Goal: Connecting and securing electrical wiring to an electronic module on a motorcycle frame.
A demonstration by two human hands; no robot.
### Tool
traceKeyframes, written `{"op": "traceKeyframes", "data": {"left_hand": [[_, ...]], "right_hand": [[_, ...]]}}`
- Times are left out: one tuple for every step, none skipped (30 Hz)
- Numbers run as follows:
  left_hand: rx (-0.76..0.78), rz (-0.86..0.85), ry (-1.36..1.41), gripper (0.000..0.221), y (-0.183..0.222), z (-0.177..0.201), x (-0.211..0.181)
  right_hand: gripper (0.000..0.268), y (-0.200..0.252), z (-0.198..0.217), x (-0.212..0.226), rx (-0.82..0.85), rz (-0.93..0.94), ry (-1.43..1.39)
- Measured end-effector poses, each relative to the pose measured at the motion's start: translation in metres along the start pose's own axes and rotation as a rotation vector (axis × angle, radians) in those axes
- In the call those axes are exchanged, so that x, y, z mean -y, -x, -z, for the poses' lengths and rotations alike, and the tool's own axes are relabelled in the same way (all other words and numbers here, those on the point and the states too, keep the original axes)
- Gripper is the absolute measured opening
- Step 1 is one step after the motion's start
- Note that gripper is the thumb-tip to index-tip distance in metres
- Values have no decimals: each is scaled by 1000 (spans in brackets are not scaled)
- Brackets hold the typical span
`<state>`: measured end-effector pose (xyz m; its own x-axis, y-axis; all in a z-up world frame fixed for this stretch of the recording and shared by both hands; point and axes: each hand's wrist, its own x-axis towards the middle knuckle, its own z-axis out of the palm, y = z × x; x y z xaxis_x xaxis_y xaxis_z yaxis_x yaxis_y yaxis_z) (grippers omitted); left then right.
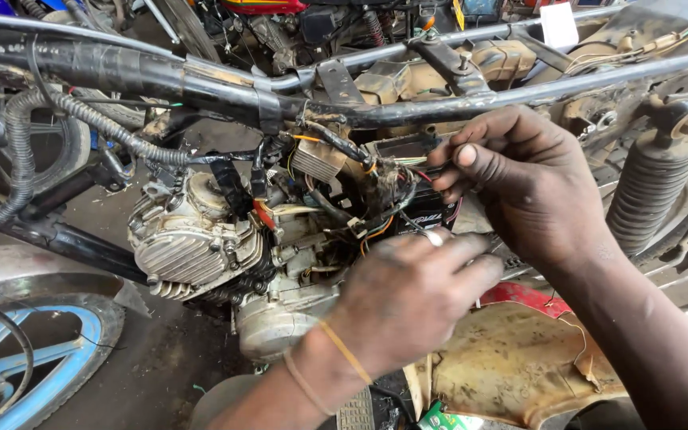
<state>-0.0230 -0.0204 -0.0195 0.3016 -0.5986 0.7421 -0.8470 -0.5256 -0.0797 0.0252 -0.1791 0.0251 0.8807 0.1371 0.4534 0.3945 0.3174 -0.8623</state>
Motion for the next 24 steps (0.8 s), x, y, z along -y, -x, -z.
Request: {"op": "traceKeyframes", "data": {"left_hand": [[-2,7,-2,12,2,-13,0],[75,81,-40,25,5,-25,-1],[153,153,-83,41,6,-37,0],[150,158,-90,41,9,-40,1],[230,147,-102,28,11,-43,1],[310,137,-114,15,12,-47,1],[307,135,-120,15,13,-44,-3],[264,88,-124,9,14,-42,-7],[227,37,-123,13,15,-40,-12],[229,33,-126,13,13,-37,-8],[256,21,-125,8,11,-34,-6],[284,8,-124,16,9,-32,-3],[283,3,-125,16,12,-38,-2],[266,48,-219,10,15,-44,-1],[243,93,-320,10,17,-49,2],[238,88,-327,10,15,-48,3],[225,96,-306,9,14,-48,3],[211,103,-285,9,14,-48,2],[209,100,-289,9,11,-41,2],[212,70,-316,11,8,-35,2],[217,38,-341,12,5,-29,2],[217,33,-343,12,4,-28,4],[170,61,-385,10,4,-28,4],[123,88,-427,13,4,-28,5]], "right_hand": [[9,0,-1,0,6,-4,1],[9,1,-3,1,2,-14,-13],[9,0,-5,2,0,-20,-30],[9,0,-5,1,9,-19,-31],[8,1,-5,0,12,-17,-46],[8,2,-4,0,15,-16,-60],[8,1,-3,-1,19,-10,-61],[9,1,-1,-1,13,-10,-38],[9,2,1,-2,1,-11,-17],[9,0,1,-3,-1,-7,-20],[9,0,3,-4,2,-9,-22],[9,-1,5,-6,5,-11,-24],[9,0,6,-6,2,-6,-24],[9,1,7,-6,3,-9,-17],[9,-1,7,-6,11,-6,-10],[9,-2,7,-5,14,3,-10],[9,-2,8,-5,11,-2,-14],[10,-1,9,-6,9,-8,-18],[10,-1,8,-6,10,-3,-19],[10,-1,8,-5,14,-3,-17],[10,0,9,-5,14,-4,-17],[10,0,9,-5,12,-1,-19],[10,1,9,-4,29,1,-31],[10,1,9,-4,45,2,-43]]}}
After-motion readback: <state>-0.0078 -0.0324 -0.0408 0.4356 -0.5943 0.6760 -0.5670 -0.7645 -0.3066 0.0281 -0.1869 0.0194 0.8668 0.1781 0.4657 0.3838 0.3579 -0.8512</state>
